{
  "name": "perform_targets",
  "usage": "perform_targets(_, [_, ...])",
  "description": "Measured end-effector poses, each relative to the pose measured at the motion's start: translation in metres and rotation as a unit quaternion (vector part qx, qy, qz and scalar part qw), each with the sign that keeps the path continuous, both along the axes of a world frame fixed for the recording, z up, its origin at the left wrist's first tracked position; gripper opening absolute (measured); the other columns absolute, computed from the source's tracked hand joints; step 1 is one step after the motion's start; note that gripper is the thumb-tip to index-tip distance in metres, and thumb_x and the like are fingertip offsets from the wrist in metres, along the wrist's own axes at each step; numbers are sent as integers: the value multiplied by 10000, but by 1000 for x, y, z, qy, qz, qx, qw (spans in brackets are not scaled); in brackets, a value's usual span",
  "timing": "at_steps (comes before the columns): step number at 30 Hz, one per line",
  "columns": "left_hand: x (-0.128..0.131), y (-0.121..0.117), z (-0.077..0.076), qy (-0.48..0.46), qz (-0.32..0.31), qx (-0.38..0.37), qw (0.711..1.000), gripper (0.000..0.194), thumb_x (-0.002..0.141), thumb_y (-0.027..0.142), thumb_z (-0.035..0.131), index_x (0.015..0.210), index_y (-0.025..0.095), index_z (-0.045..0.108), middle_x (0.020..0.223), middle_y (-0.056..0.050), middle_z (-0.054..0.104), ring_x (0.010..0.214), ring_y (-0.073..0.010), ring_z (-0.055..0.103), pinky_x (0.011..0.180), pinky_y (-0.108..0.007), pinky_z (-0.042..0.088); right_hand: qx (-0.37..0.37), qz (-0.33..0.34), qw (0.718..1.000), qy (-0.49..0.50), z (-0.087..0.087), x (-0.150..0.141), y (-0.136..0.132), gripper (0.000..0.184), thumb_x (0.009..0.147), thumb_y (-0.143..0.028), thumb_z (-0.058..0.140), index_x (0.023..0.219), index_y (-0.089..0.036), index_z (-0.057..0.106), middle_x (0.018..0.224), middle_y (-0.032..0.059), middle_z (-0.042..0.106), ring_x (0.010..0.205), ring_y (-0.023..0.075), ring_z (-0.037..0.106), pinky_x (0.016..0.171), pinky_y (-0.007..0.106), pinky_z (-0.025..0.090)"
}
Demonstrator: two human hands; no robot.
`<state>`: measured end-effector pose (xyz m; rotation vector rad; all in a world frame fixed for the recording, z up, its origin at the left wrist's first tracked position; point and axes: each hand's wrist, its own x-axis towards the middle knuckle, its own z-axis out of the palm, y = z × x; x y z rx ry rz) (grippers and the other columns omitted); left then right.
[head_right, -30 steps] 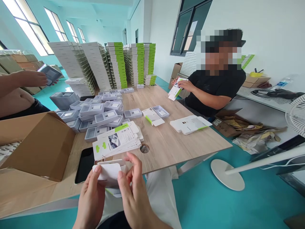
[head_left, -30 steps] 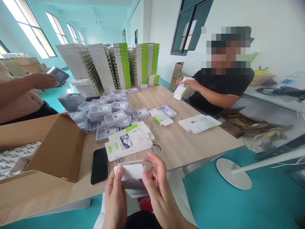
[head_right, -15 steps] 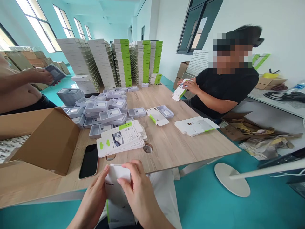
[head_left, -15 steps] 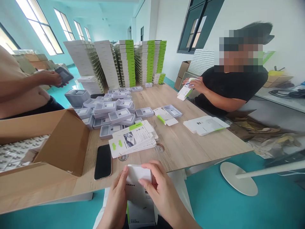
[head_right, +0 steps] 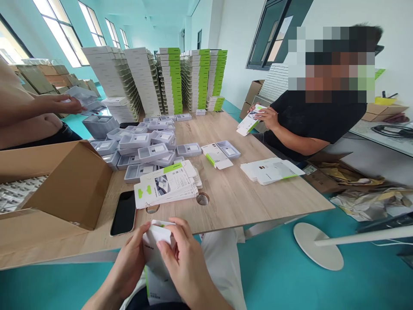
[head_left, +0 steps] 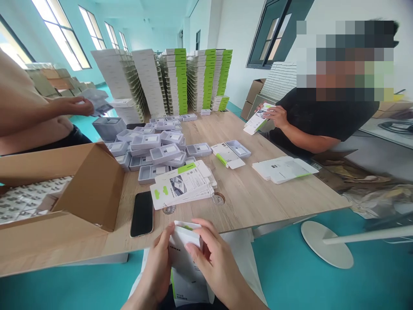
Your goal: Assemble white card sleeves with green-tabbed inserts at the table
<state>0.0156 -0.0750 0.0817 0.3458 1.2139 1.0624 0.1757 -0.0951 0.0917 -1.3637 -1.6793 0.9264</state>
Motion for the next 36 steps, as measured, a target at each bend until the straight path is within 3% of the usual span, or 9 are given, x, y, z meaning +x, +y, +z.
perform_targets(2, [1, 3, 3, 3, 6, -8, 1000, 437, 695, 543, 863, 928, 185, 768, 801, -13, 791, 870, -247, 712, 756, -307, 500, 22, -7, 1000, 11, -1, 0, 0, 274, 1038, -333, 539, 1228, -207, 691, 1349, 152, 700, 646, 135, 658, 637, 291, 578])
perform_targets(4, [2, 5, 4, 12, 14, -10, 1000, 425, 677, 503, 847, 938, 183, 749, 785, 6, 775, 801, -205, 673, 718, -283, 487, 36, -4, 999, 20, -1, -1, 0, 311, 1053, -330, 523, 1285, -209, 692, 1317, 146, 712, 654, 134, 659, 632, 276, 574])
perform_targets(8, [3, 8, 4, 23, 16, 0, 1000, 367, 648, 453, 848, 846, 206, 663, 688, 61, 680, 646, -129, 551, 614, -237, 438, 29, -12, 999, 37, -3, -3, 2, 272, 1050, -386, 537, 1052, -207, 742, 1180, 123, 727, 592, 114, 601, 595, 254, 543])
perform_targets(11, [1, 10, 0, 33, 5, 18, 999, 421, 640, 462, 887, 828, 236, 586, 620, 101, 599, 582, -105, 506, 562, -209, 408, 2, -37, 997, 72, -12, -6, 4, 307, 1041, -451, 535, 973, -212, 714, 914, 57, 705, 567, 130, 559, 551, 248, 511])
perform_targets(17, [3, 3, -12, 101, -24, 104, 989, 603, 664, 697, 918, 880, 194, 663, 734, 29, 692, 631, -116, 553, 575, -209, 441, -108, -101, 977, 153, -13, -8, 1, 335, 988, -528, 580, 869, -234, 687, 633, -51, 478, 560, 145, 464, 532, 235, 461])
perform_targets(24, [9, -5, -20, 192, -20, 167, 967, 573, 762, 761, 814, 778, 201, 690, 600, 43, 578, 566, -116, 419, 503, -219, 324, -174, -145, 947, 230, 1, -11, 0, 275, 893, -505, 685, 819, -250, 613, 631, -61, 477, 591, 150, 463, 544, 230, 471])
perform_targets(28, [7, -5, -29, 186, -15, 156, 970, 584, 758, 770, 806, 773, 202, 669, 648, 35, 591, 607, -128, 461, 551, -225, 380, -171, -171, 935, 258, -11, -15, -1, 295, 878, -535, 722, 864, -257, 620, 689, -48, 529, 612, 158, 500, 555, 241, 488])
perform_targets(32, [5, -8, -38, 155, 6, 116, 981, 551, 780, 730, 782, 963, 231, 637, 865, -13, 720, 754, -197, 641, 678, -282, 517, -176, -200, 911, 314, -29, -17, 0, 369, 862, -560, 732, 1049, -269, 604, 897, 2, 696, 720, 190, 615, 626, 272, 535])
perform_targets(36, [5, -10, -40, 141, 21, 91, 986, 437, 789, 557, 782, 1028, 257, 573, 954, -19, 744, 835, -227, 698, 739, -309, 543, -205, -156, 919, 298, -42, -12, 3, 365, 873, -575, 687, 999, -232, 689, 873, 34, 736, 789, 241, 673, 687, 315, 547])
